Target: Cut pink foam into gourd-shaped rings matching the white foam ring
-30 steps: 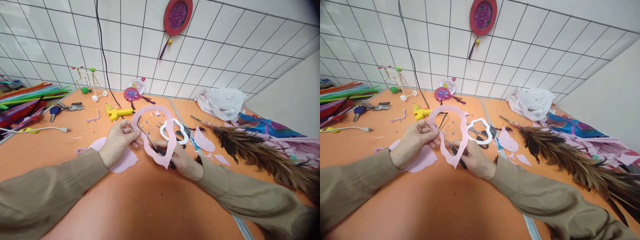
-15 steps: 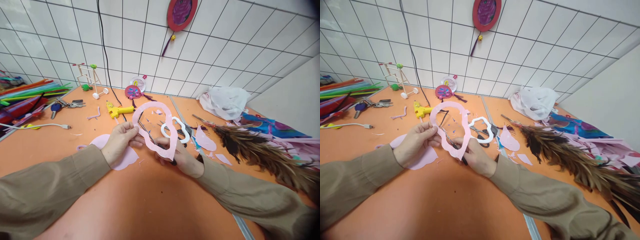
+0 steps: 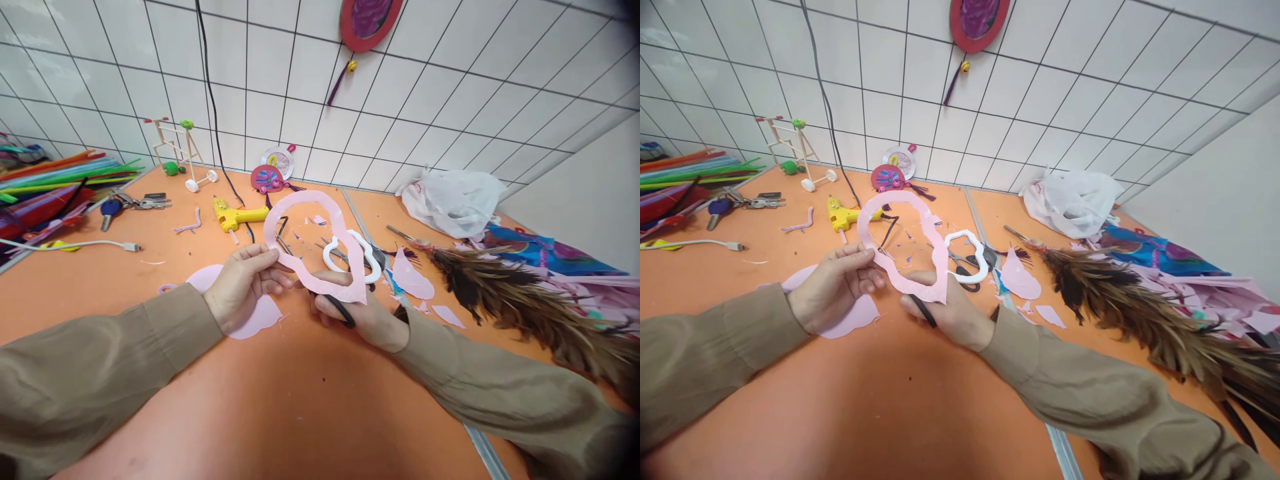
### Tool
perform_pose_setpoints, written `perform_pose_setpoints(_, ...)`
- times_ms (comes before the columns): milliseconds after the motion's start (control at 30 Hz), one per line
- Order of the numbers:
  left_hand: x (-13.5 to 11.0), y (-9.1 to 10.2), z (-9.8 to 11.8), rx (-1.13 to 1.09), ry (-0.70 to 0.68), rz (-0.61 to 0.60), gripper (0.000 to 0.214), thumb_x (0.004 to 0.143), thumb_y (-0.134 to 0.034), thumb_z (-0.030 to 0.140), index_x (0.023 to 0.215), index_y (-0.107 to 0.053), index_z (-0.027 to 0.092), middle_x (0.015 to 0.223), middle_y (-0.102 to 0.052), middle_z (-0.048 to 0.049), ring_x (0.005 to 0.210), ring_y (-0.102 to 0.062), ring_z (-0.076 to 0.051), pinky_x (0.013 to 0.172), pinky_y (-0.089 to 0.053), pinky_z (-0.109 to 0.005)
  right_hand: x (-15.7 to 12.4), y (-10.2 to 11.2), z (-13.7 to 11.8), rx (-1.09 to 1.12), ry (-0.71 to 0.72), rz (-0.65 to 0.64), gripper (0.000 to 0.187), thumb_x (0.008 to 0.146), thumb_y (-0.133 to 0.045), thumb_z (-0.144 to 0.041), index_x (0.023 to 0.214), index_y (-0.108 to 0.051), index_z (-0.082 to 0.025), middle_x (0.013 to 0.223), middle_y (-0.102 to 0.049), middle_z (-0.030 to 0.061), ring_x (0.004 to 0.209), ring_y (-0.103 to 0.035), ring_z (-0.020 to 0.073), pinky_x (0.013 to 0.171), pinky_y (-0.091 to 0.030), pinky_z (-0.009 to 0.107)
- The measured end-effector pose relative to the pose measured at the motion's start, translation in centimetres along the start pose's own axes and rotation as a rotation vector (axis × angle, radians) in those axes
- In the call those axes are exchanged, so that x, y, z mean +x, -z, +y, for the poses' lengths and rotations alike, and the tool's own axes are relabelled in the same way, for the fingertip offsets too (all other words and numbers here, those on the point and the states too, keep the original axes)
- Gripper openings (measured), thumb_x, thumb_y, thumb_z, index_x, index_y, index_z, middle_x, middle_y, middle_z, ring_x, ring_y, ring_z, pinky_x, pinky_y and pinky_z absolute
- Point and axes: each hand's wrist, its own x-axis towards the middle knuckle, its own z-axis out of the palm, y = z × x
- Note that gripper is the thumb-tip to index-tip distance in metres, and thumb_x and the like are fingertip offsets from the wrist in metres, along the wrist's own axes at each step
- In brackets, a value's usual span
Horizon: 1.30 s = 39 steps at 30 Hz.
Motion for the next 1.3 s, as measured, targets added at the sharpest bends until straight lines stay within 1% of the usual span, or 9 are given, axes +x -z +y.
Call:
perform_pose_setpoints(167, -0.05, -0.13, 0.02, -0.027, -0.003, 0.024, 0.021, 0.087, -0.055, 0.009, 0.069, -0.065, 0.010, 0.061, -0.068, -0.0040, 0.047, -0.064, -0.010, 0.043, -0.047, -0.016, -0.04, -0.01, -0.06, 0.075, -0.035, 0.022, 0.033, 0.076, -0.062, -0.037, 0.063, -0.035, -0.022, 0.054, -0.040, -0.0052, 0.047, -0.039, 0.0089, 0.046, -0.031, 0.026)
perform_pose_setpoints(267, 0.01, -0.06, 0.00, -0.032, -0.010, 0.020, 0.016, 0.085, -0.060, 0.011, 0.070, -0.065, 0.011, 0.064, -0.069, -0.0042, 0.048, -0.064, -0.010, 0.043, -0.047, -0.016, 0.03, -0.03, -0.09, 0.072, -0.033, 0.035, 0.038, 0.075, -0.065, -0.040, 0.061, -0.035, -0.022, 0.054, -0.040, -0.0052, 0.047, -0.040, 0.0088, 0.045, -0.033, 0.026)
perform_pose_setpoints(500, -0.13, 0.09, -0.43, 0.111, -0.039, -0.058, 0.018, 0.078, -0.072, 0.023, 0.066, -0.063, 0.013, 0.056, -0.068, -0.0057, 0.050, -0.064, -0.012, 0.046, -0.048, -0.016, 0.11, 0.25, 0.58, 0.067, -0.049, -0.033, 0.027, 0.077, -0.062, -0.045, 0.075, -0.054, -0.018, 0.055, -0.043, -0.0050, 0.048, -0.041, 0.0092, 0.045, -0.032, 0.024)
perform_pose_setpoints(633, -0.14, 0.16, -0.62, 0.215, -0.042, -0.076, 0.022, 0.075, -0.075, 0.028, 0.065, -0.061, 0.013, 0.058, -0.069, -0.0066, 0.049, -0.064, -0.012, 0.048, -0.049, -0.019, 0.32, 0.22, 0.86, 0.046, -0.040, 0.002, 0.026, 0.077, -0.062, -0.041, 0.084, -0.061, -0.016, 0.062, -0.050, -0.0021, 0.051, -0.045, 0.0102, 0.046, -0.035, 0.024)
perform_pose_setpoints(733, 0.02, 0.34, -0.64, 0.279, -0.043, -0.076, 0.021, 0.075, -0.073, 0.028, 0.067, -0.060, 0.014, 0.055, -0.067, -0.0056, 0.046, -0.061, -0.012, 0.047, -0.048, -0.020, 0.40, -0.01, 0.68, 0.046, -0.013, 0.036, 0.021, 0.078, -0.062, -0.037, 0.072, -0.056, -0.017, 0.062, -0.046, -0.0023, 0.054, -0.041, 0.0094, 0.048, -0.032, 0.024)
perform_pose_setpoints(833, 0.06, 0.45, -0.62, 0.315, -0.059, -0.097, 0.017, 0.074, -0.073, 0.024, 0.069, -0.059, 0.015, 0.052, -0.064, -0.0031, 0.045, -0.058, -0.011, 0.048, -0.047, -0.021, 0.37, -0.22, 0.26, 0.052, -0.011, 0.022, 0.028, 0.078, -0.062, -0.037, 0.063, -0.047, -0.018, 0.057, -0.038, -0.0045, 0.052, -0.033, 0.0082, 0.047, -0.028, 0.024)
perform_pose_setpoints(1000, -0.22, 0.07, -0.34, 0.342, -0.066, -0.099, 0.014, 0.074, -0.070, 0.016, 0.071, -0.057, 0.015, 0.055, -0.066, -0.0030, 0.049, -0.060, -0.011, 0.051, -0.050, -0.021, 0.25, -0.28, 0.02, 0.050, -0.029, 0.008, 0.026, 0.076, -0.062, -0.036, 0.066, -0.046, -0.019, 0.054, -0.035, -0.0067, 0.048, -0.029, 0.0073, 0.045, -0.022, 0.024)
perform_pose_setpoints(1167, -0.50, -0.42, 0.08, 0.326, -0.050, -0.049, 0.010, 0.084, -0.060, 0.019, 0.075, -0.057, 0.014, 0.064, -0.070, -0.0070, 0.057, -0.068, -0.014, 0.054, -0.055, -0.021, 0.20, -0.15, 0.18, 0.079, -0.019, -0.019, 0.028, 0.077, -0.062, -0.033, 0.064, -0.042, -0.020, 0.055, -0.029, -0.0083, 0.049, -0.025, 0.0067, 0.046, -0.021, 0.024)
perform_pose_setpoints(1300, -0.46, -0.51, 0.01, 0.311, -0.030, -0.031, 0.011, 0.087, -0.056, 0.016, 0.076, -0.055, 0.014, 0.063, -0.071, -0.0067, 0.055, -0.069, -0.014, 0.053, -0.055, -0.020, 0.31, 0.05, 0.06, -0.004, -0.002, -0.003, 0.034, 0.078, -0.062, -0.038, 0.062, -0.038, -0.021, 0.056, -0.029, -0.0072, 0.052, -0.026, 0.0080, 0.048, -0.020, 0.025)
